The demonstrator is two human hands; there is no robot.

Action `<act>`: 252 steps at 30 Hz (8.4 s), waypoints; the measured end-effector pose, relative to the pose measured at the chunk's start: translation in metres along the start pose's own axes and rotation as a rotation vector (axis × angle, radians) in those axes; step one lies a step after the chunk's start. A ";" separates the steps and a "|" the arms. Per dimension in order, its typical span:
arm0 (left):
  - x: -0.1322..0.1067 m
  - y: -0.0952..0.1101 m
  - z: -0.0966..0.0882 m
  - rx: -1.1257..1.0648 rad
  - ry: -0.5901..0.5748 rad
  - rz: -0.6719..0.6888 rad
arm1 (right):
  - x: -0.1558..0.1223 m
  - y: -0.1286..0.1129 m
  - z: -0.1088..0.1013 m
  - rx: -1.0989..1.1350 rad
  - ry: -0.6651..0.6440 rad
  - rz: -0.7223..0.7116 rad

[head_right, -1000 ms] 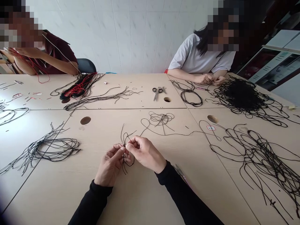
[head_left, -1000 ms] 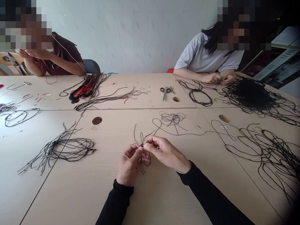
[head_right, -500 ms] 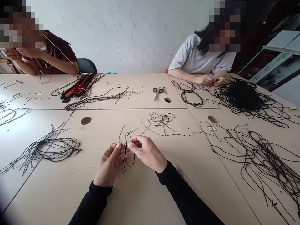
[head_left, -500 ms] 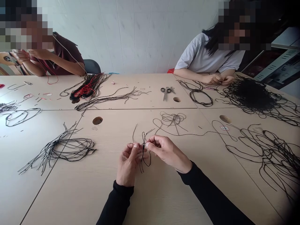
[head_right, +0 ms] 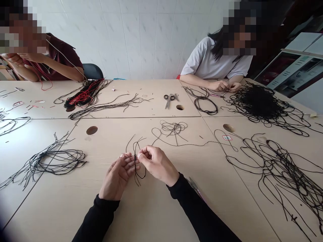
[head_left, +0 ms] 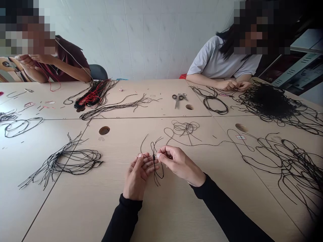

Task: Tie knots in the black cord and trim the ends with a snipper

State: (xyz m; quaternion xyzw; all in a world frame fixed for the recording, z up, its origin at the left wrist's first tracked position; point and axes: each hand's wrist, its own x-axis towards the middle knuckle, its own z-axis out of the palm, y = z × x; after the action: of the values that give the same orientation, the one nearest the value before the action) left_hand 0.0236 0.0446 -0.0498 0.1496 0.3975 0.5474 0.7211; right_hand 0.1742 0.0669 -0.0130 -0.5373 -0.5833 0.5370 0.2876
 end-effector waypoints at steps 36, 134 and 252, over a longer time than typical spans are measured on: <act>-0.002 -0.002 0.002 0.296 -0.034 0.057 | -0.001 -0.004 -0.003 -0.092 -0.072 -0.087; 0.005 -0.001 -0.004 0.255 0.032 0.176 | 0.000 0.002 0.014 0.009 0.007 -0.148; 0.000 0.001 0.003 0.475 -0.082 0.153 | 0.004 0.005 0.003 0.108 -0.073 -0.053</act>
State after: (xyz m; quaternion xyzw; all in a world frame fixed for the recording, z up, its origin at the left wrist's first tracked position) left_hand 0.0250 0.0456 -0.0471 0.3666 0.4726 0.4852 0.6378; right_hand 0.1719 0.0685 -0.0194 -0.4853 -0.5775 0.5793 0.3088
